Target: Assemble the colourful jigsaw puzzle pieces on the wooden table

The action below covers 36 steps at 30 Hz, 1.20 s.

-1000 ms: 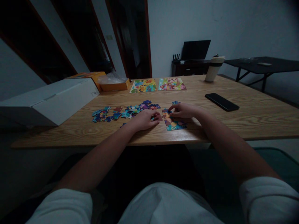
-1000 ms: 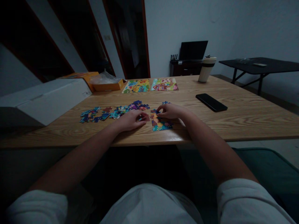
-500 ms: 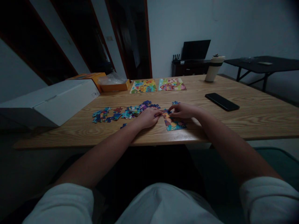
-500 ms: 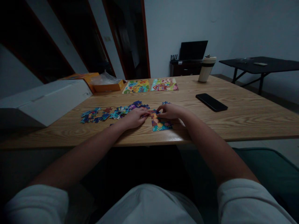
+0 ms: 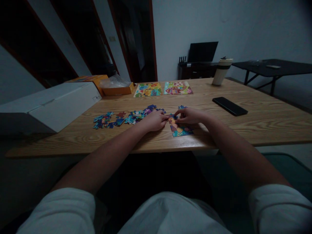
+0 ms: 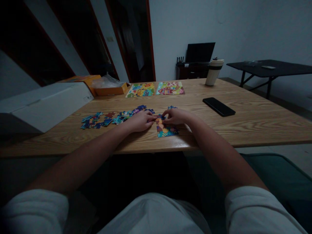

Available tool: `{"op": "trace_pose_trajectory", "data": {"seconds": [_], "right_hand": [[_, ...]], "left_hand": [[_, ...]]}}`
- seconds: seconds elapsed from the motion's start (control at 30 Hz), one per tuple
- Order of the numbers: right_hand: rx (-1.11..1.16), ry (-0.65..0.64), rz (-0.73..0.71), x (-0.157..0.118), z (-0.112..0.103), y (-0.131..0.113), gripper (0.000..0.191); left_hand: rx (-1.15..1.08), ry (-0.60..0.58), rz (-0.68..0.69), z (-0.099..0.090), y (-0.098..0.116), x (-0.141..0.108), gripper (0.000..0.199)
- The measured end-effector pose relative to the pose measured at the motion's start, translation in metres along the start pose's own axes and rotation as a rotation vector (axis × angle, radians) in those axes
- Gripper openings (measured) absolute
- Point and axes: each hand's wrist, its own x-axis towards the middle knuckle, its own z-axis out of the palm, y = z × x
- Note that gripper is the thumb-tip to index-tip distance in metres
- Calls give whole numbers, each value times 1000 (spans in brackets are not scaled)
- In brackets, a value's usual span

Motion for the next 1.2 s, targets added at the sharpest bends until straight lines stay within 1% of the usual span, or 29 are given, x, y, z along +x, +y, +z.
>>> {"op": "trace_pose_trajectory", "data": {"seconds": [0.13,0.2,0.27,0.37,0.47,0.57,0.63,0.77,0.83,0.93,1.03,1.2], "right_hand": [[-28,23,-1,-2,0,-3,44],[-50,41,-7,-2,1,-5,43],[-87,101,-39,-2,1,-6,44],[-126,193,-137,-2,3,-8,55],[-117,148,-171,-3,4,-12,59],[-100,113,-131,-6,3,-15,55],[-96,114,-118,-8,1,-17,53],[-116,92,-139,-10,-1,-18,54],[-125,75,-121,-11,-2,-19,56],[-121,53,-95,-12,-2,-20,57],[-118,46,-142,-11,-2,-20,56],[-111,17,-240,-7,2,-18,40]], "left_hand": [[102,-22,-73,-2,7,0,40],[116,-35,-87,-1,8,0,39],[101,-43,-89,0,7,1,38],[30,-6,-86,3,1,-1,39],[-111,71,-133,2,-10,-7,47],[-171,123,-197,-3,-21,-12,52],[-160,109,-164,-6,-23,-14,48],[-147,21,-27,-7,-19,-15,34],[-149,6,-24,-7,-16,-14,30],[-171,29,-48,-5,-15,-12,30],[-188,51,-48,-2,-17,-10,31],[-280,55,-29,7,-26,-6,31]]}}
